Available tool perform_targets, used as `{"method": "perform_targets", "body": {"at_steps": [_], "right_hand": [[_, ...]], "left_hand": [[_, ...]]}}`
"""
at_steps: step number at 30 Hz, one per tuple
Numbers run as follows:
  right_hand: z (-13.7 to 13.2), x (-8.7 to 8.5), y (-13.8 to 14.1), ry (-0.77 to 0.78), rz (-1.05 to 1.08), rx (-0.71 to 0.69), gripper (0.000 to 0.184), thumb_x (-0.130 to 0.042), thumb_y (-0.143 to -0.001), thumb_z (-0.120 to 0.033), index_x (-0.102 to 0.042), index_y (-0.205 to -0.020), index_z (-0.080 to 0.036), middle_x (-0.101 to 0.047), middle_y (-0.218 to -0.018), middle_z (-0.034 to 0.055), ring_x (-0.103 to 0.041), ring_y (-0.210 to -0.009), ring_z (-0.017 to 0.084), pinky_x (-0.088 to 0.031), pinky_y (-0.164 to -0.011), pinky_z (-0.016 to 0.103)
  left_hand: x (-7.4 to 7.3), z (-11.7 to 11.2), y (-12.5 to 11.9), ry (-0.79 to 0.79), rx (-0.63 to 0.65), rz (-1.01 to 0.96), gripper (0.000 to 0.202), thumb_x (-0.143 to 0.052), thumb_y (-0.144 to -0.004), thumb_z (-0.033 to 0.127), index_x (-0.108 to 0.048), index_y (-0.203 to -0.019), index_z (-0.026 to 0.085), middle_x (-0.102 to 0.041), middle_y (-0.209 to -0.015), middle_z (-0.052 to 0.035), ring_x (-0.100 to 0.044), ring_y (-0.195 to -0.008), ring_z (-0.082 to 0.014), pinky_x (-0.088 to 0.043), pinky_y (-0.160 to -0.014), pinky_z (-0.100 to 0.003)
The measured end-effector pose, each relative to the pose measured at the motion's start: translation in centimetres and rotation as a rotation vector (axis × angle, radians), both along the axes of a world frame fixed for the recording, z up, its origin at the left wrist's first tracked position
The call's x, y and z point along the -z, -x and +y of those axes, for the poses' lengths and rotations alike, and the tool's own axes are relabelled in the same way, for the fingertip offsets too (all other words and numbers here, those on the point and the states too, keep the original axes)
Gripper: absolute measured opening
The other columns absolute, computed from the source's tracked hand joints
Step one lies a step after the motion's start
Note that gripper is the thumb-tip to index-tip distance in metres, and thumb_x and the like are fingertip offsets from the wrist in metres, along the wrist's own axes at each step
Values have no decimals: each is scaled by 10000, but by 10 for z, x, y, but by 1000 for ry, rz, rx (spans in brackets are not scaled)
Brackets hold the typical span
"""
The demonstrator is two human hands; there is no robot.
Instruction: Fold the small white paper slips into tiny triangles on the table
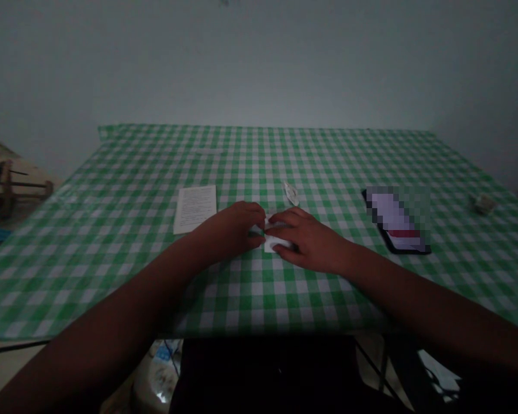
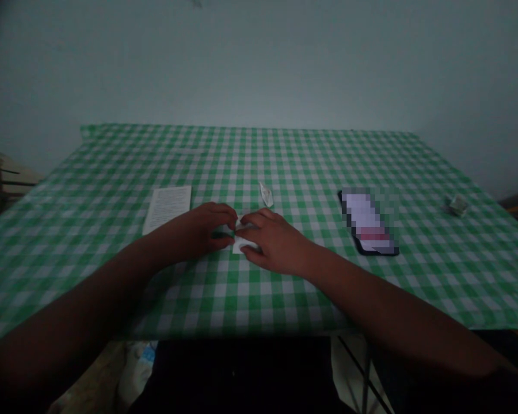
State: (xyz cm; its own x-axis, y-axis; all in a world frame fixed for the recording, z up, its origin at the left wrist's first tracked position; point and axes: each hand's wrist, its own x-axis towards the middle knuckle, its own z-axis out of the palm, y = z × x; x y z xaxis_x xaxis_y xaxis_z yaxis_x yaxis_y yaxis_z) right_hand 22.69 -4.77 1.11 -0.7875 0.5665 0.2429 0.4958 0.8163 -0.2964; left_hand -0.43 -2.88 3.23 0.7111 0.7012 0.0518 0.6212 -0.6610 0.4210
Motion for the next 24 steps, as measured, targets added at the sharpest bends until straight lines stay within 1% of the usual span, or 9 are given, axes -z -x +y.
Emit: {"method": "perform_targets", "body": {"at_steps": [7, 12, 15, 19, 22, 24], "right_hand": [[1, 2, 1, -6, 13, 7, 335, -588, -949, -307, -673, -1233, -151, -645, -1247, 148, -556, -1172, 283, -417, -1045, 476], [0, 4, 4, -7, 19, 29, 296, -599, -946, -322, -694, -1176, -162, -649, -1220, 141, -546, -1170, 289, -429, -1025, 477], [-1, 4, 6, -13, 40, 34, 269, -611, -936, -308, -695, -1135, -148, -661, -1180, 139, -560, -1138, 286, -442, -1009, 468], [-1, 2, 6, 5, 77, 27, 213, -634, -919, -302, -679, -1056, -145, -678, -1099, 127, -594, -1064, 269, -478, -968, 457], [1, -1, 1, 14, 54, -29, 290, -674, -891, -355, -670, -1096, -151, -682, -1125, 131, -606, -1093, 280, -488, -983, 472], [3, -2, -3, -22, 28, -61, 308, -657, -902, -342, -667, -1148, -156, -686, -1184, 137, -602, -1155, 288, -468, -1036, 497]], "left_hand": [[3, 1, 1, -8, 6, 4, 192, -692, -832, 216, -665, -1018, 177, -662, -1137, -70, -588, -1111, -228, -428, -1037, -386], [0, 1, -1, -5, 6, 37, 154, -680, -845, 234, -663, -988, 182, -663, -1123, -62, -593, -1092, -218, -421, -1032, -375], [-2, 0, -2, -6, -7, 42, 155, -681, -847, 227, -667, -995, 182, -664, -1125, -59, -596, -1088, -213, -422, -1037, -377], [-3, 0, -3, -17, 22, 44, 168, -669, -863, 221, -687, -1028, 195, -667, -1119, -50, -600, -1078, -207, -430, -1042, -380], [-3, -2, -4, -31, 20, 65, 151, -649, -872, 214, -706, -1012, 205, -670, -1116, -46, -605, -1074, -207, -438, -1042, -379], [-4, -3, -4, -43, -5, 82, 169, -647, -873, 225, -707, -1030, 206, -669, -1127, -47, -606, -1076, -209, -448, -1036, -377]]}}
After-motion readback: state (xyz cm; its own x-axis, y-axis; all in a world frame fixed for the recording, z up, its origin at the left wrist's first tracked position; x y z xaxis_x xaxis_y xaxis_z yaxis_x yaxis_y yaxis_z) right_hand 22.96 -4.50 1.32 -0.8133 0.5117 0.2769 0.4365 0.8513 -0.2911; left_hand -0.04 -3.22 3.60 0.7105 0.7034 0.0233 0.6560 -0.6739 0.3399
